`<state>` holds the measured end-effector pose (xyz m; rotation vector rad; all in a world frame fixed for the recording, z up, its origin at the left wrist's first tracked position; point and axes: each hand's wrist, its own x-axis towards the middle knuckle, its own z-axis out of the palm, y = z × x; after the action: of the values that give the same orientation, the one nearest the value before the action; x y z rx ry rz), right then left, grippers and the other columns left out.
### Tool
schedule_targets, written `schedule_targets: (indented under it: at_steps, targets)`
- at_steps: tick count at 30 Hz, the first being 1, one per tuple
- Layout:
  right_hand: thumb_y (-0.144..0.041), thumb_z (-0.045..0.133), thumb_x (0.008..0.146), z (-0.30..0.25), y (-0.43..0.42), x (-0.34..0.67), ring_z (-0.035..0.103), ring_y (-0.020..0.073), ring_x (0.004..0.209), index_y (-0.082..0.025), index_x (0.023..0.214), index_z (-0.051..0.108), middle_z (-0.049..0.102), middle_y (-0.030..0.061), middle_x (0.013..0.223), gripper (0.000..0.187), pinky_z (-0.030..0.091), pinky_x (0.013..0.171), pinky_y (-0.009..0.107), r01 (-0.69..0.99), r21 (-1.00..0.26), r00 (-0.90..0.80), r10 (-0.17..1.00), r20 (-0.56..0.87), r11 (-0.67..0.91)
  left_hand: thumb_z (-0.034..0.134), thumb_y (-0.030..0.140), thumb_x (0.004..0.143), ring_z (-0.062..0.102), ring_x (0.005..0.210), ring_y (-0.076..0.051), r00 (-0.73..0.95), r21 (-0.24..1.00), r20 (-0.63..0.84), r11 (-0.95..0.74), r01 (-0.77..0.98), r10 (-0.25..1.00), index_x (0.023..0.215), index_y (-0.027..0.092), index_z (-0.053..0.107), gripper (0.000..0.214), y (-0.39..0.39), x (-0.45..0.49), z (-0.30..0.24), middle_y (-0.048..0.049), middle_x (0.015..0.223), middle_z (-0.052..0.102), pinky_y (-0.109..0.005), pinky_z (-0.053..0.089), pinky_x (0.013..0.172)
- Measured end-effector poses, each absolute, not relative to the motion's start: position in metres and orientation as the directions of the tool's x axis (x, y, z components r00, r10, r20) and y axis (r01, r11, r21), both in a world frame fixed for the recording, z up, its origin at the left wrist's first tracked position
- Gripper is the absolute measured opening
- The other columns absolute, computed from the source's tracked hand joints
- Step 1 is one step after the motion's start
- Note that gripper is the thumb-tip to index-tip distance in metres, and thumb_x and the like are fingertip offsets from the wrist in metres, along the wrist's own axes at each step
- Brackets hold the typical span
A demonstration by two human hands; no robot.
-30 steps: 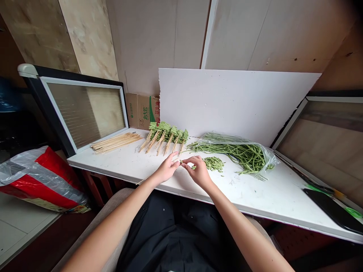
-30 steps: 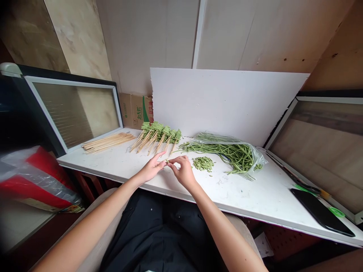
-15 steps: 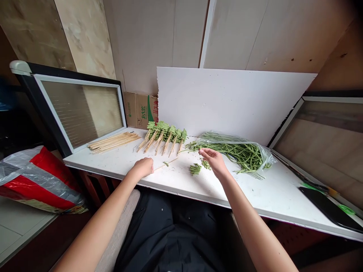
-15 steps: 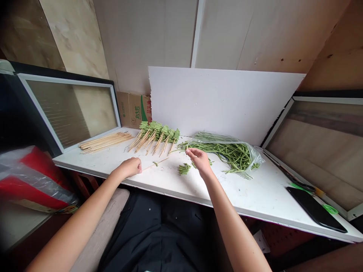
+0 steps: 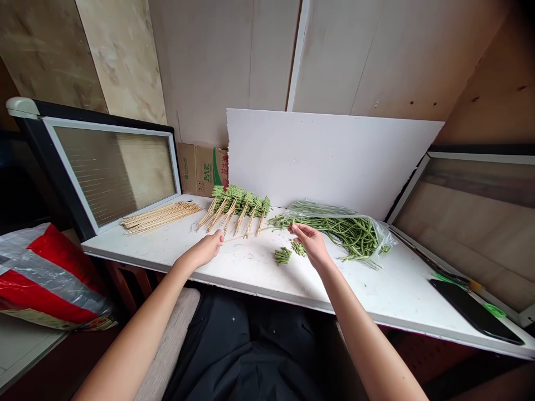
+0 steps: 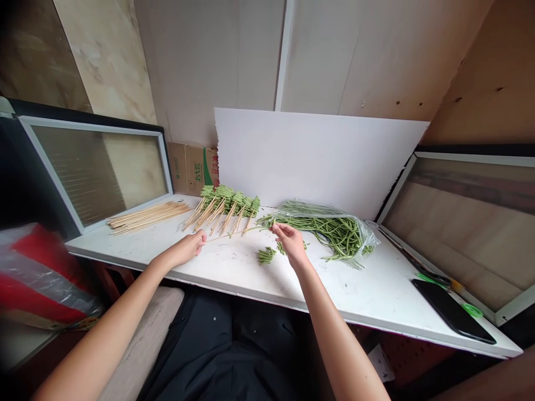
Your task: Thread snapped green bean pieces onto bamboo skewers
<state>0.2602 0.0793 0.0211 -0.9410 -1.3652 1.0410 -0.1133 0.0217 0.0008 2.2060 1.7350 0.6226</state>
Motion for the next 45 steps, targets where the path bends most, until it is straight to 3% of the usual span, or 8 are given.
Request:
schedule_targets:
  at_steps: [3,11,17,27,34,45]
  targets:
    - [-0.065,0.088,0.073,0.016,0.084,0.260,0.069,0.0252,0.101,-0.025,0.097,0.083,0.079,0.0084,0.102,0.047,0.052,0.076,0.032,-0.082,-0.956,-0.018,0.959,0.283,0.281,0.043,0.013,0.089,0.051,0.066,-0.019,0.208,0.507,0.315,-0.350,0.788,0.926,0.107,0.022,0.052,0.021,0.023,-0.107,0.005,0.0036,0.068,0.052,-0.027,0.040,0.068]
    - [-0.062,0.091,0.072,0.021,0.078,0.257,0.068,0.0284,0.118,-0.027,0.101,0.082,0.079,0.0080,0.112,0.046,0.054,0.084,0.033,-0.296,-0.932,-0.097,0.964,0.248,0.210,0.042,0.006,0.084,0.056,0.070,-0.016,0.208,0.565,0.465,-0.469,0.679,0.861,0.101,0.024,0.050,0.025,0.019,-0.091,0.018,0.0054,0.070,0.052,-0.026,0.045,0.078]
    - [-0.059,0.092,0.073,0.028,0.069,0.251,0.069,0.0252,0.110,-0.027,0.101,0.081,0.078,0.0070,0.113,0.044,0.053,0.083,0.032,-0.398,-0.901,-0.181,0.947,0.264,0.175,0.045,0.008,0.087,0.054,0.067,-0.015,0.203,0.576,0.478,-0.479,0.663,0.855,0.099,0.024,0.050,0.021,0.016,-0.084,0.020,0.0047,0.070,0.054,-0.025,0.046,0.075]
    - [-0.059,0.090,0.076,0.022,0.068,0.244,0.064,0.0299,0.132,-0.026,0.098,0.080,0.078,0.0090,0.123,0.041,0.053,0.099,0.037,-0.420,-0.892,-0.214,0.937,0.276,0.167,0.045,0.011,0.088,0.060,0.071,-0.018,0.204,0.553,0.447,-0.448,0.703,0.871,0.101,0.023,0.052,0.018,0.014,-0.083,0.021,0.0039,0.069,0.051,-0.028,0.047,0.074]
    - [-0.061,0.089,0.077,0.022,0.067,0.242,0.068,0.0296,0.128,-0.027,0.097,0.079,0.079,0.0091,0.125,0.041,0.054,0.098,0.038,-0.384,-0.906,-0.207,0.940,0.270,0.176,0.046,0.016,0.093,0.066,0.080,-0.021,0.180,0.550,0.424,-0.411,0.727,0.887,0.103,0.022,0.055,0.015,0.016,-0.084,0.018,0.0001,0.074,0.059,-0.030,0.049,0.077]
    - [-0.061,0.089,0.077,0.020,0.068,0.242,0.068,0.0309,0.129,-0.027,0.102,0.082,0.079,0.0100,0.123,0.042,0.055,0.096,0.038,-0.383,-0.901,-0.180,0.940,0.290,0.205,0.046,0.017,0.095,0.060,0.072,-0.019,0.165,0.568,0.409,-0.392,0.724,0.898,0.104,0.022,0.055,0.013,0.017,-0.082,0.018,-0.0003,0.076,0.062,-0.029,0.044,0.071]
